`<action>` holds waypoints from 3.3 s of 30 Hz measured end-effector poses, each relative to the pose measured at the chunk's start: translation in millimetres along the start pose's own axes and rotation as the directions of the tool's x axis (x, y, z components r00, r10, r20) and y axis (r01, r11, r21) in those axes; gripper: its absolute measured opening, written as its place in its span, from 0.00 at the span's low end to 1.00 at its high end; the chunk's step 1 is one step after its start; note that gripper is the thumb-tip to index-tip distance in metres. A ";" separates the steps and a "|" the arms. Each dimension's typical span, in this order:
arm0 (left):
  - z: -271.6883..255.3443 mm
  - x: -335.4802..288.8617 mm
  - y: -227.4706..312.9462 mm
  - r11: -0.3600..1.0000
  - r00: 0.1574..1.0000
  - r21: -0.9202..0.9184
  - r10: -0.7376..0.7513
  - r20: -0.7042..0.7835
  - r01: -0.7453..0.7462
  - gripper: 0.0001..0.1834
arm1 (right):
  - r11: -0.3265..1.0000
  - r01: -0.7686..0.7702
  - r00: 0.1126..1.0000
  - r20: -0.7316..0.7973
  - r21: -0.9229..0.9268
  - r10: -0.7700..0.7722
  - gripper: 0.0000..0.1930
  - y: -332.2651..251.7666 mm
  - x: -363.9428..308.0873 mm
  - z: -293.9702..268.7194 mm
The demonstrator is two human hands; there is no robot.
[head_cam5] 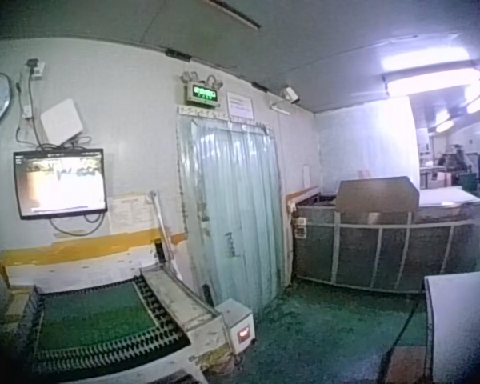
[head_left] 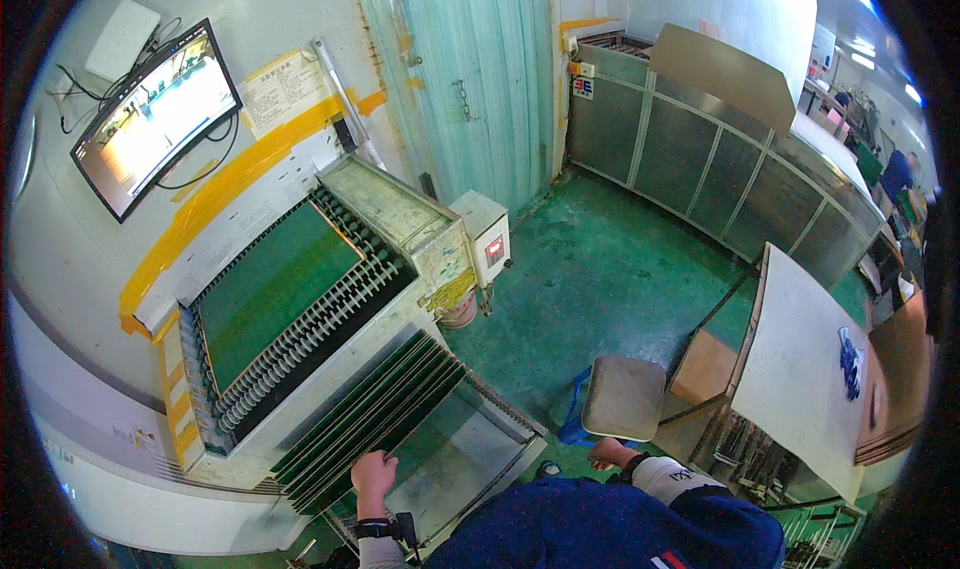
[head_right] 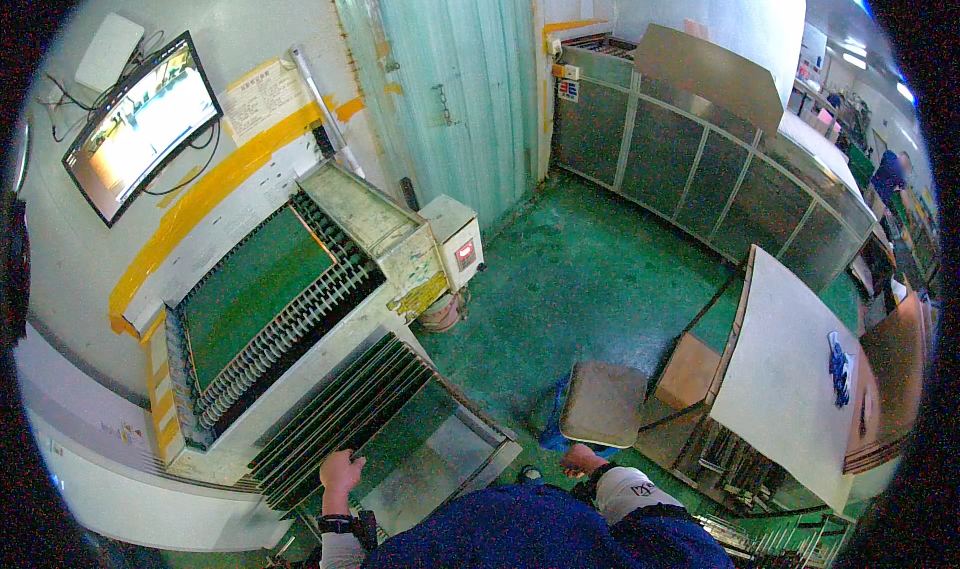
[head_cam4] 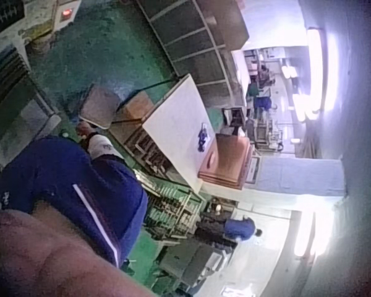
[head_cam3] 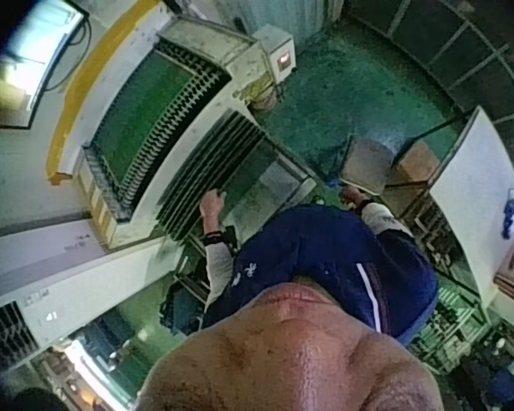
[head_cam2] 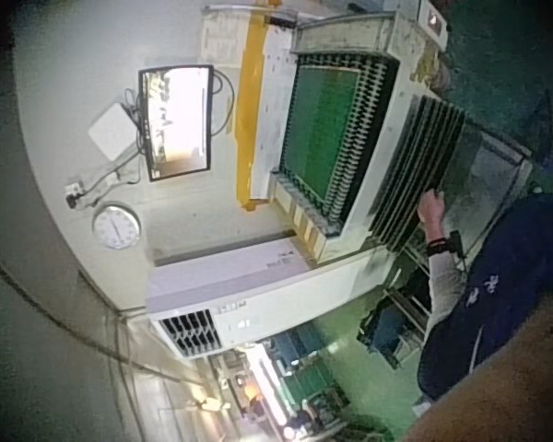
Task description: The person is loading green printed circuit boards into a processing machine and organizing them on racks.
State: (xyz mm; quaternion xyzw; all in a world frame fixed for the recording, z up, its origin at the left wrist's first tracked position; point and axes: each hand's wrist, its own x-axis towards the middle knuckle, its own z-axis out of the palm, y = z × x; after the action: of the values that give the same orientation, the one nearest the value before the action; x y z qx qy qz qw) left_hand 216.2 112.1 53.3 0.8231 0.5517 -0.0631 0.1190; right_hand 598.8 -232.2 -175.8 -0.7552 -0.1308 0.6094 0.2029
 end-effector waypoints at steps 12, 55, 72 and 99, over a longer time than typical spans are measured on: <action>-0.2 -0.4 -0.9 1.000 1.000 0.019 -0.018 0.018 0.017 0.16 | 0.997 -0.013 0.999 0.048 0.081 0.009 0.12 13.9 17.7 -1.9; 0.5 0.6 0.4 1.000 1.000 -0.008 -0.013 -0.006 0.013 0.16 | 0.998 0.016 1.000 0.023 -0.065 -0.015 0.13 9.6 9.7 -0.6; 1.2 -2.5 -2.4 1.000 1.000 0.008 -0.001 -0.019 0.001 0.15 | 0.998 -0.008 1.000 -0.018 -0.060 0.007 0.12 3.3 5.9 6.8; -150.7 -46.4 -1.0 0.987 0.975 -0.022 0.152 -0.161 -0.158 0.16 | 0.996 0.084 0.996 0.027 0.022 -0.084 0.13 30.6 45.5 -1.8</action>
State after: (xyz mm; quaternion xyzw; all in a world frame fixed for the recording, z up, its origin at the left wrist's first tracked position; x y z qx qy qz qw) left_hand 193.4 111.0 209.3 0.8638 0.4946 0.0218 0.0932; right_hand 609.2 -239.3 -229.1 -0.7385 -0.1588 0.6120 0.2343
